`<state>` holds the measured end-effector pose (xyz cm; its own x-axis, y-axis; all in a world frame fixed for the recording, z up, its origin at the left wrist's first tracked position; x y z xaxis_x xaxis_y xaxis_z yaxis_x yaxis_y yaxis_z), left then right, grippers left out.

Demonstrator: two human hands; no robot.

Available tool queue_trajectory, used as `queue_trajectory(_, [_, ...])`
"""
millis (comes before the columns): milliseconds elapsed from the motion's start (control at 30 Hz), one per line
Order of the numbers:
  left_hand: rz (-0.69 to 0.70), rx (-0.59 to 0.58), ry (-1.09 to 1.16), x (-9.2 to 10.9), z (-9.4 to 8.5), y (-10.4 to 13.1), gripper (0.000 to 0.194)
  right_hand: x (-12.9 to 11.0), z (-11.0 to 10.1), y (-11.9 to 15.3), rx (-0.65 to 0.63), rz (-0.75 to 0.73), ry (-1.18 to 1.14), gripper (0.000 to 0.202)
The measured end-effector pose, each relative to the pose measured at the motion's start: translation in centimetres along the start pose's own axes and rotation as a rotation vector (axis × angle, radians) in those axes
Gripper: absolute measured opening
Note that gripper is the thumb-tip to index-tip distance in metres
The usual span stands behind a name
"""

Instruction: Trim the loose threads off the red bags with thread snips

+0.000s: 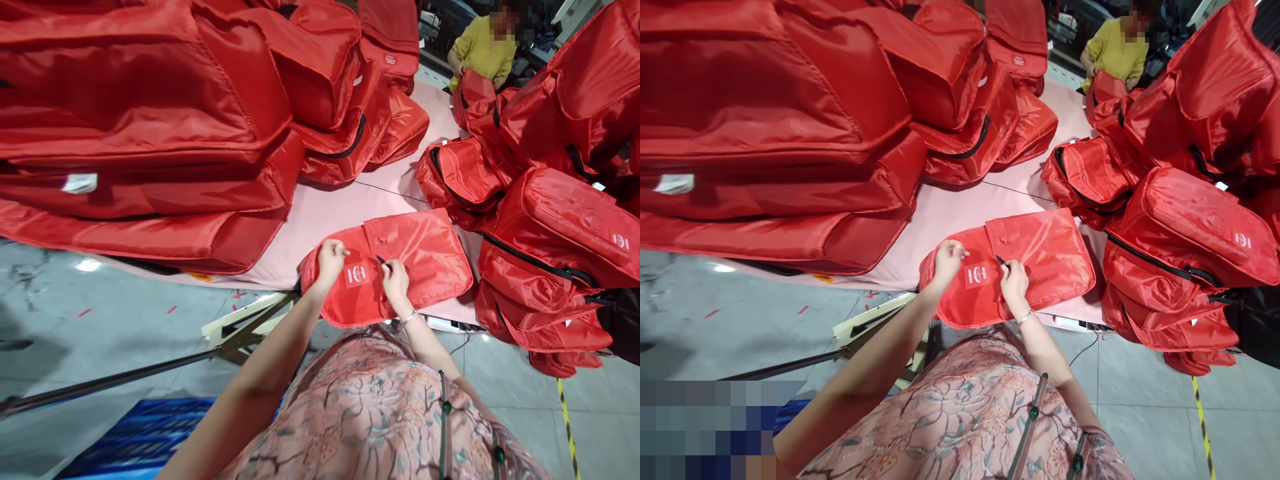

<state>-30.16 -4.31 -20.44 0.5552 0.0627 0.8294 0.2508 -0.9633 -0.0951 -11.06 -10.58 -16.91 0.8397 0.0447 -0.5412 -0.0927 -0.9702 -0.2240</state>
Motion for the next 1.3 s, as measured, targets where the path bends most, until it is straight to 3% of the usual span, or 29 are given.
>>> queue_trajectory(67, [0.023,0.108,0.094,-0.8,-1.3,-0.3,0.037,0.7,-0.9,0.6,0.061,-0.006,-0.102,0.019])
queue_trajectory(100, [0.042,0.088,0.109,-1.1,-1.5,-0.4,0.038,1.0,-1.3,1.0,0.081,-0.016,-0.140,0.020])
queue_trajectory(233, [0.112,-0.222,-0.108,-1.0,-0.5,0.4,0.024,1.8,-1.8,2.5,0.112,-0.072,-0.207,0.023])
queue_trajectory(300, [0.115,-0.262,-0.256,-0.2,0.1,1.0,0.022,1.9,-1.7,2.9,0.113,-0.091,-0.214,0.025])
queue_trajectory(467, [0.050,-0.260,-0.483,1.9,1.3,1.6,0.024,2.3,-1.3,3.0,0.119,-0.061,-0.230,0.025])
queue_trajectory(600, [0.075,-0.271,-0.578,2.4,2.3,1.9,0.027,2.6,-1.1,3.0,0.119,-0.082,-0.234,0.025])
queue_trajectory(733, [0.088,-0.163,-0.555,2.2,2.5,2.3,0.031,2.7,-1.0,3.1,0.114,-0.088,-0.218,0.025])
queue_trajectory(867, [-0.006,0.104,-0.407,1.5,-0.4,1.2,0.030,2.8,-1.0,3.2,0.106,-0.095,-0.201,0.025])
queue_trajectory(1000, [-0.071,0.318,-0.270,-0.4,-5.9,-0.4,0.024,2.8,-1.1,3.2,0.100,-0.095,-0.196,0.024])
queue_trajectory(1133, [-0.125,0.512,-0.182,-2.5,-10.7,-0.2,0.024,2.6,-1.0,3.2,0.087,-0.078,-0.193,0.024])
queue_trajectory(1200, [-0.103,0.561,-0.216,-2.5,-11.3,0.4,0.035,2.5,-1.0,3.2,0.089,-0.074,-0.201,0.024])
queue_trajectory(1233, [-0.074,0.522,-0.227,-2.3,-10.8,0.6,0.039,2.5,-1.0,3.2,0.092,-0.074,-0.206,0.025])
queue_trajectory(1300, [-0.001,0.297,-0.195,-1.4,-8.3,0.8,0.037,2.5,-0.9,3.2,0.101,-0.075,-0.216,0.025])
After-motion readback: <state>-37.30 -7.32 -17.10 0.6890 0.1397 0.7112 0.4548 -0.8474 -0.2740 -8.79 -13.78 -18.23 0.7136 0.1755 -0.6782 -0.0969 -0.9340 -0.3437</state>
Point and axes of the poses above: each hand's wrist, its own y-axis away from the middle knuckle, its own z-axis out of the palm, x = y × z, the point moved 4 cm from there along -y, towards the middle knuckle, and after that the axes turned 2 degrees about -z, right-handed, at the moved point
